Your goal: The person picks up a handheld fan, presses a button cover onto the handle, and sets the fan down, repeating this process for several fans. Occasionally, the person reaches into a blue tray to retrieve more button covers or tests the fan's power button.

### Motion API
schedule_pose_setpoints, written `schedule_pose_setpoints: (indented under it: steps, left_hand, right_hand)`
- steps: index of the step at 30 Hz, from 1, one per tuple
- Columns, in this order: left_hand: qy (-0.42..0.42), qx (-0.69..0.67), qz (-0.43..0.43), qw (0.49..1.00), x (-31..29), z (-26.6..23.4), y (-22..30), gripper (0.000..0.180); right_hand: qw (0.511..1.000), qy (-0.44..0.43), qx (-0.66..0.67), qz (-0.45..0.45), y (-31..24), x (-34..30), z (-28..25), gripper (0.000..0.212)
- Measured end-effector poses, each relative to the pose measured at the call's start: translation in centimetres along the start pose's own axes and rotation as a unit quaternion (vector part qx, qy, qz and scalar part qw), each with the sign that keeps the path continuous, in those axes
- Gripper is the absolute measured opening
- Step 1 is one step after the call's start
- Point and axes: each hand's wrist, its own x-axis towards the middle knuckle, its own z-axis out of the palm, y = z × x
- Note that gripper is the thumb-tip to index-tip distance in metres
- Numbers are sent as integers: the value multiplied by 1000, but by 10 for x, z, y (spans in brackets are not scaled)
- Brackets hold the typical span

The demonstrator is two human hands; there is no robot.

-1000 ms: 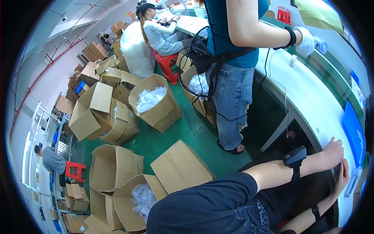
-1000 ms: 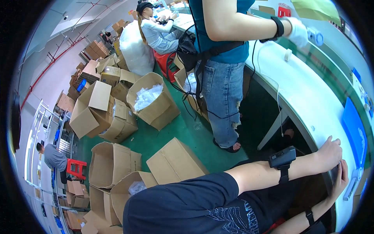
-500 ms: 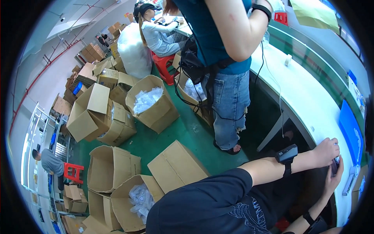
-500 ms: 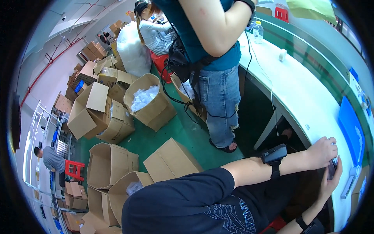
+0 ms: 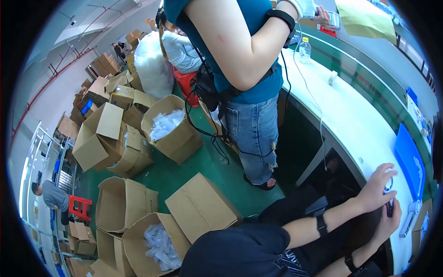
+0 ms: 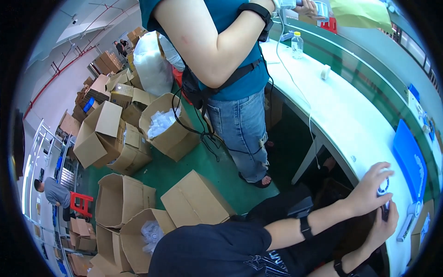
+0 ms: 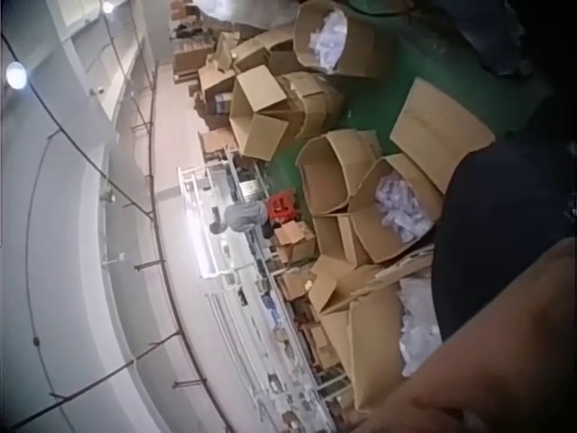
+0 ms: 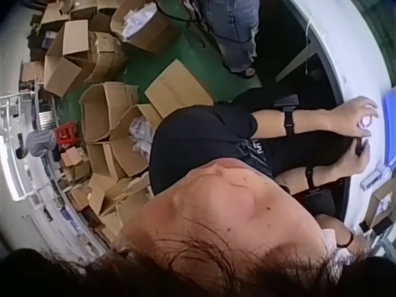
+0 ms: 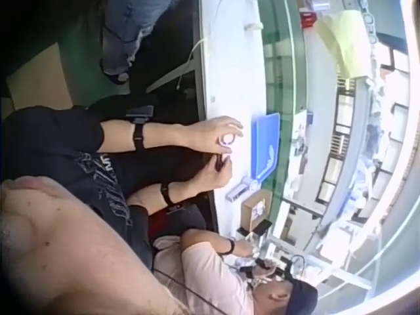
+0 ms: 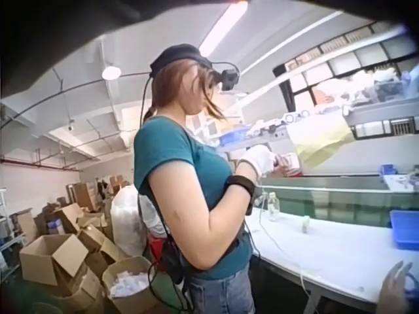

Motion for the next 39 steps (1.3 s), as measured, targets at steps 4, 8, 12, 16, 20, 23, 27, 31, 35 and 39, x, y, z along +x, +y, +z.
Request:
schedule_pose_setpoints:
  steps: [4, 8, 12, 16, 20, 23, 27, 31, 35, 39]
  left_hand:
    - [88, -211, -136, 964, -4, -29, 23, 66]
    - [-113, -426, -196, 876, 7, -77, 53, 67]
    - [-146, -532, -210, 807, 0, -81, 57, 65]
    - [-69, -539, -194, 817, -4, -86, 55, 59]
    - [-67, -497, -160, 850, 2, -98, 50, 57]
    - [-106, -454, -153, 872, 3, -112, 49, 57]
    - [-199, -387, -178, 883, 4, -125, 38, 58]
    - [-258, -348, -208, 877, 3, -136, 34, 57]
    - [-237, -357, -162, 889, 1, -137, 32, 55]
    - [-221, -351, -158, 896, -4, -148, 22, 55]
  right_hand:
    - [988, 134, -13, -69, -62, -8, -10, 46]
    - [971, 200, 59, -116, -128, -12, -17, 47]
    - [963, 173, 134, -156, -161, -19, -11, 44]
    - [967, 127, 145, -169, -172, -28, -6, 41]
    - [968, 38, 240, -67, -173, -36, -12, 46]
    - [936, -51, 344, 45, -173, -36, -19, 50]
    - [860, -215, 456, 83, -163, -31, -24, 50]
    - [820, -340, 437, 145, -146, -28, -16, 46]
    - [794, -327, 504, 93, -150, -26, -6, 45]
    - [791, -331, 503, 107, -157, -30, 7, 53]
